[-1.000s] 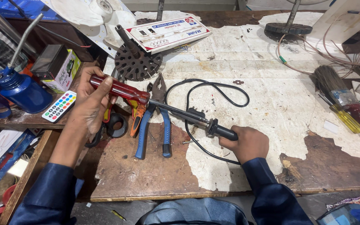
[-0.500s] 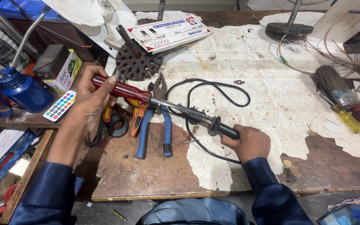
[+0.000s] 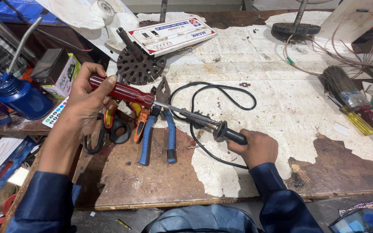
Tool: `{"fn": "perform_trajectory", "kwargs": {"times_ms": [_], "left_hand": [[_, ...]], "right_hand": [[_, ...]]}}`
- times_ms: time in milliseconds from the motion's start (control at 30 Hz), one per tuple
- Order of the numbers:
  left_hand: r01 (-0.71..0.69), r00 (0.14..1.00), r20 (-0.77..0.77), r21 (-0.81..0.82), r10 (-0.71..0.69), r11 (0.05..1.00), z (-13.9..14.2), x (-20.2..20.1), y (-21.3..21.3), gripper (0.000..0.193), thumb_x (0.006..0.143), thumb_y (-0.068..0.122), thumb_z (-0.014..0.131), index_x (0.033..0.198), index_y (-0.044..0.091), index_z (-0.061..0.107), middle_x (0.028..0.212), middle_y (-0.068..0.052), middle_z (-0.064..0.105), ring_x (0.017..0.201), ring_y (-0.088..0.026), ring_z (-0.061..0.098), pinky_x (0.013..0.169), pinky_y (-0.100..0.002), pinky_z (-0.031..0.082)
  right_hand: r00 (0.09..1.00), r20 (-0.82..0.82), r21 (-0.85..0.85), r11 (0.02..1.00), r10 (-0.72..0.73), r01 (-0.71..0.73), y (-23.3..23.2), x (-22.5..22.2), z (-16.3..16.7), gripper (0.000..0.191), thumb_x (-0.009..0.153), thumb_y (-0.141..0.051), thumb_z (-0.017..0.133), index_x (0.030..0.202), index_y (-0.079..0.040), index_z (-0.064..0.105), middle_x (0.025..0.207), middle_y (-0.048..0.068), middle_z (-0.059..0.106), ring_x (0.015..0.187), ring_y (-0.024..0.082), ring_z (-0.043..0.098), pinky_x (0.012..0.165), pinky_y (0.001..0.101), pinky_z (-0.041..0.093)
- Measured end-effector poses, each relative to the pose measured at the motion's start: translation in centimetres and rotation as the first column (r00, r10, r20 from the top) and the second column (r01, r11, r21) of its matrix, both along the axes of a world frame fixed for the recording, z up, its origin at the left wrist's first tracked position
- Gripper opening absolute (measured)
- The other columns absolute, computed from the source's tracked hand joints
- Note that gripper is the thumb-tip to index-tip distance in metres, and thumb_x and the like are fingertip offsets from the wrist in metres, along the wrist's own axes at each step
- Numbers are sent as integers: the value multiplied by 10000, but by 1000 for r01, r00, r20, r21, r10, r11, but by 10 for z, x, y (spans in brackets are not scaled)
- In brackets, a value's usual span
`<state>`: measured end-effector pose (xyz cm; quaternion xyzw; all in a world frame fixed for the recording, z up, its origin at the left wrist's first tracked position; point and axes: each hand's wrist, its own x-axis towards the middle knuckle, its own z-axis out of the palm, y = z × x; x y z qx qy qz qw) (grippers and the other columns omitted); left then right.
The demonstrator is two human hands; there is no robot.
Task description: The person disassembles a soldering iron by unscrewing the handle and removing the heating element. They then reassemble the soldering iron by inserting the heating element back into the handle and tightening the screw.
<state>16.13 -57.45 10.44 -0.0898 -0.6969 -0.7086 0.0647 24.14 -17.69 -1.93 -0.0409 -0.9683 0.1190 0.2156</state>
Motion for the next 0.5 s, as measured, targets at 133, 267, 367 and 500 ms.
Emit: {"fn": "perform_trajectory", "kwargs": {"times_ms": [133, 267, 367, 500], "left_hand": [[-22, 999, 23, -9, 22, 1000, 2, 0, -1, 222, 998, 151, 694, 1036, 117, 479, 745, -8, 588, 545, -55, 505, 478, -246, 465], [-93, 994, 45, -57, 95, 994, 0, -6, -2, 206, 986, 133, 694, 1003, 125, 489, 747, -13, 579, 553, -65, 504, 473, -247, 455], [-98, 995, 29, -41, 99, 994, -5, -8, -8, 197, 984, 120, 702, 989, 111, 505, 778, -18, 575, 595, -77, 527, 500, -244, 423], [-49, 999, 14, 6, 49, 999, -14, -7, -18, 181, 979, 116, 703, 1000, 85, 526, 815, -41, 584, 654, -91, 548, 562, -236, 436]], "right_hand": [[1000, -27, 19, 1000, 7, -6, -3, 0, -2, 411, 702, -581, 810, 710, -175, 749, 571, 54, 652, 499, 242, 636, 477, 382, 481], [999, -36, 2, 1000, 1, -1, -5, 1, -3, 401, 704, -575, 806, 704, -178, 752, 560, 51, 647, 482, 234, 626, 477, 373, 478], [1000, -21, 5, 1000, -1, 1, -8, 2, -2, 408, 701, -569, 820, 695, -169, 740, 546, 47, 638, 463, 229, 617, 465, 372, 476], [999, -13, 102, 994, 51, -50, -12, 5, -1, 429, 687, -569, 830, 699, -156, 712, 592, 35, 648, 516, 225, 628, 513, 374, 483]]}}
